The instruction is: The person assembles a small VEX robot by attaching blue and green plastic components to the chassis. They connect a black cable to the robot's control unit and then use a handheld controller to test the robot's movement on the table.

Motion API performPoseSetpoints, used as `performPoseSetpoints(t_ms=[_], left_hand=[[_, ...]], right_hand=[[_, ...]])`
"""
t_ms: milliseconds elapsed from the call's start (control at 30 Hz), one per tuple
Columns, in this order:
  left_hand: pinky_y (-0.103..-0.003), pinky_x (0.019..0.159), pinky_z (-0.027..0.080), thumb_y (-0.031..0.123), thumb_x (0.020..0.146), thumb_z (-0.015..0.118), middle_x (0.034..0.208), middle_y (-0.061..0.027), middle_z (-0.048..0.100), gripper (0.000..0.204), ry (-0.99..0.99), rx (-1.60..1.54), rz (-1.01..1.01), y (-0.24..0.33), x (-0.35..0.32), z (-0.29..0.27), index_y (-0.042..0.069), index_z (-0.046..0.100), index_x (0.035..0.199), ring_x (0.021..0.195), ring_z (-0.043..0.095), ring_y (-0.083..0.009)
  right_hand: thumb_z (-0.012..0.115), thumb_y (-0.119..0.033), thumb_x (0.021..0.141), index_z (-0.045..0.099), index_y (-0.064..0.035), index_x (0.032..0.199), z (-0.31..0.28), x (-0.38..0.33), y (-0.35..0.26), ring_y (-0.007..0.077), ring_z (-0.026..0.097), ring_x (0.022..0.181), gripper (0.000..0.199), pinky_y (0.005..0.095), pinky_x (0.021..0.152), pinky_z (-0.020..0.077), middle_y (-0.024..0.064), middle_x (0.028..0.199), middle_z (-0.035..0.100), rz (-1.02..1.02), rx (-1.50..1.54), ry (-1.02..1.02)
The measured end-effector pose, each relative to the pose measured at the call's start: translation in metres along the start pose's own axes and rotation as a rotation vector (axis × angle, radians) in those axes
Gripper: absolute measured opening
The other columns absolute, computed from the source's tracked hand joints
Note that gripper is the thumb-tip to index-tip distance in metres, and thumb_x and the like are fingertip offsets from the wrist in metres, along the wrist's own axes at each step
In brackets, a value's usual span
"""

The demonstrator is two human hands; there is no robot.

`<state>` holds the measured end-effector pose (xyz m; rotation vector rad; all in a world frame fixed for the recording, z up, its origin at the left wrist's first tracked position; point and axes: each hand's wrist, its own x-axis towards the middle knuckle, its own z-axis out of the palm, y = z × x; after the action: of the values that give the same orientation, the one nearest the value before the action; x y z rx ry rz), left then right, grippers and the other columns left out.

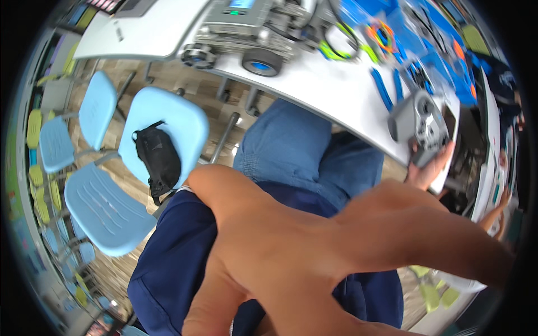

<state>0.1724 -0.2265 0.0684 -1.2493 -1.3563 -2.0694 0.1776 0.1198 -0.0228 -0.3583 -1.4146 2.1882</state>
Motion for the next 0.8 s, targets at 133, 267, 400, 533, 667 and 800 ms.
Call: performPoseSetpoints(t_ms=[133, 267, 400, 533, 667, 800], left_hand=[[-0.042, 0.112, 0.035, 0.029, 0.102, 0.047, 0.140, -0.0228, 0.052, 0.047, -0.062, 0.137, -0.179, -0.031, 0.002, 0.004, -0.001, 0.052, 0.138, 0.132, 0.049, -0.0306], [-0.040, 0.111, 0.035, 0.028, 0.103, 0.047, 0.139, -0.0209, 0.053, 0.048, -0.003, 0.078, -0.560, -0.068, -0.015, 0.032, 0.000, 0.048, 0.142, 0.131, 0.049, -0.0278], [-0.036, 0.109, 0.036, 0.022, 0.103, 0.054, 0.138, -0.0156, 0.052, 0.059, 0.079, -0.225, -0.828, -0.090, -0.030, 0.047, 0.007, 0.030, 0.154, 0.128, 0.048, -0.0199], [-0.031, 0.107, 0.038, 0.020, 0.103, 0.056, 0.133, -0.0111, 0.053, 0.054, -0.046, -0.299, -0.744, -0.121, -0.017, 0.041, 0.010, 0.035, 0.152, 0.124, 0.049, -0.0160], [-0.025, 0.093, 0.046, 0.022, 0.105, 0.056, 0.119, -0.0060, 0.058, 0.038, -0.048, -0.333, -0.775, -0.143, -0.007, 0.044, 0.012, 0.048, 0.141, 0.107, 0.056, -0.0107], [-0.029, 0.082, 0.055, 0.026, 0.105, 0.055, 0.116, -0.0079, 0.061, 0.034, -0.032, -0.178, -0.725, -0.154, -0.006, 0.047, 0.009, 0.050, 0.134, 0.097, 0.063, -0.0109]], right_hand=[[0.049, -0.053, 0.102, 0.058, -0.0084, 0.124, 0.016, -0.010, 0.001, 0.0194, 0.070, 0.078, 0.050, 0.0334, 0.052, 0.0535, 0.0080, 0.102, 0.071, 0.016, -0.003, 0.135], [0.045, -0.043, 0.106, 0.056, -0.0009, 0.131, 0.039, -0.036, -0.007, 0.0188, 0.068, 0.071, 0.050, 0.0302, 0.050, 0.0542, 0.0129, 0.098, 0.069, -0.017, 0.069, -0.017], [0.047, -0.034, 0.106, 0.057, -0.0003, 0.128, 0.056, -0.060, -0.013, 0.0166, 0.068, 0.071, 0.042, 0.0287, 0.050, 0.0553, 0.0115, 0.099, 0.067, -0.032, -0.025, -0.067], [0.051, -0.028, 0.104, 0.059, -0.0007, 0.128, 0.060, -0.051, -0.009, 0.0135, 0.067, 0.085, 0.037, 0.0257, 0.067, 0.0570, 0.0096, 0.104, 0.067, -0.089, -0.091, -0.122], [0.054, -0.028, 0.103, 0.060, -0.0008, 0.127, 0.057, -0.032, 0.003, 0.0121, 0.061, 0.099, 0.036, 0.0265, 0.088, 0.0499, 0.0088, 0.112, 0.064, -0.148, -0.130, -0.099], [0.054, -0.026, 0.102, 0.062, -0.0011, 0.126, 0.054, -0.026, 0.013, 0.0124, 0.058, 0.103, 0.036, 0.0275, 0.094, 0.0444, 0.0088, 0.116, 0.063, -0.204, -0.219, -0.074]])
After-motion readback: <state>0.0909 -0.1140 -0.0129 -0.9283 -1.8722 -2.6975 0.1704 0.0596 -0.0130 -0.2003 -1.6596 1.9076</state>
